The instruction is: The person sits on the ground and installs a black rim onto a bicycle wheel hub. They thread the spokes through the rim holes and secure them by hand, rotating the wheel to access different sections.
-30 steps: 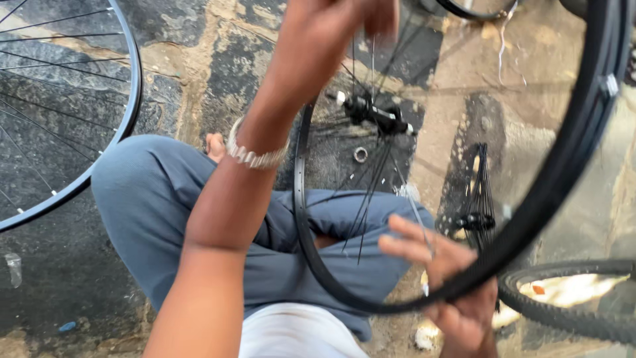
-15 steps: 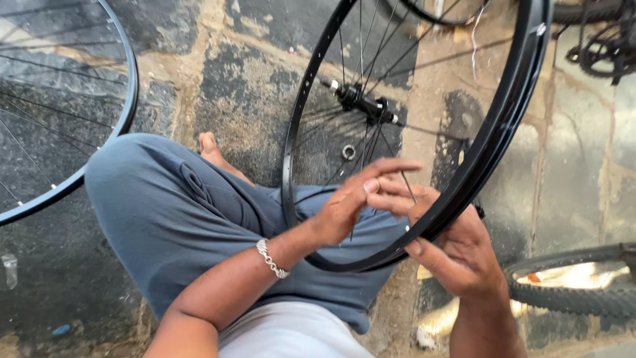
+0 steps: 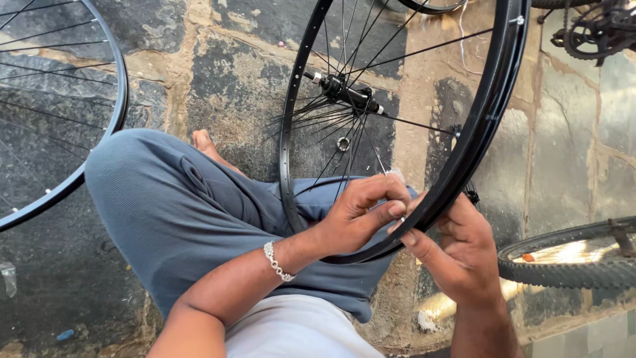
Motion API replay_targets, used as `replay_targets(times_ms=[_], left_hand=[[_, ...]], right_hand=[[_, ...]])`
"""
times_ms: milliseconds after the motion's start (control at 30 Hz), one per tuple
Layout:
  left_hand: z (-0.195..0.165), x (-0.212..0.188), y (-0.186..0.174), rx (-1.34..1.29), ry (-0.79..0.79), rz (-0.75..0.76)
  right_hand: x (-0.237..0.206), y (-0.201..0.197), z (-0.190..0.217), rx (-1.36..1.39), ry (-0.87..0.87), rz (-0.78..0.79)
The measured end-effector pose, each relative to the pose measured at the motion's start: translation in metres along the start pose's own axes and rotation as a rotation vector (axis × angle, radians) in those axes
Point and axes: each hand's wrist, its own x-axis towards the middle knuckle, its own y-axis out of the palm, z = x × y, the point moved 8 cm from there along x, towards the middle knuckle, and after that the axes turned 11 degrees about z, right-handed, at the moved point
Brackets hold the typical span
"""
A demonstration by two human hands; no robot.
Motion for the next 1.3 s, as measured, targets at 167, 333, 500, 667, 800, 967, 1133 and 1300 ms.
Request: replay_targets(times_ms=[167,333,500,667,800,967,1133,1300], left_hand=[[0.008,-0.007,0.012,-0.262,-0.082,-0.021],[0.012,-0.011,0.017,-0.284,-0.141,-0.037],[0.01,-0.012,0.02,-0.321,-0.12,-0.039],[0.01,-0.014,0.021,-0.375,-0.113,-0.059],[0.01,-0.015,0.019,-0.367,-0.128,-0.057],[0.009,-0.014,0.015,-0.363,-0.125,-0.052],[0.005,-0.014,0.017,-0.387,-0.117,-0.046],[0.003,-0.014,0.017,-0.346,-0.127,-0.045]], right_hand=[[-0.014,0.008,0.021,-0.396,-0.029,-0.197],[-0.033,0.023,0.056,-0.836,-0.193,-0.365],[-0.034,0.032,0.068,-0.989,-0.234,-0.369],[-0.033,0.041,0.08,-1.108,-0.243,-0.355],[-0.028,0.047,0.086,-1.159,-0.252,-0.334],[-0.021,0.049,0.085,-1.148,-0.252,-0.337],[-0.021,0.051,0.089,-1.147,-0.272,-0.334],[-0.02,0.051,0.09,-1.133,-0.309,-0.336]])
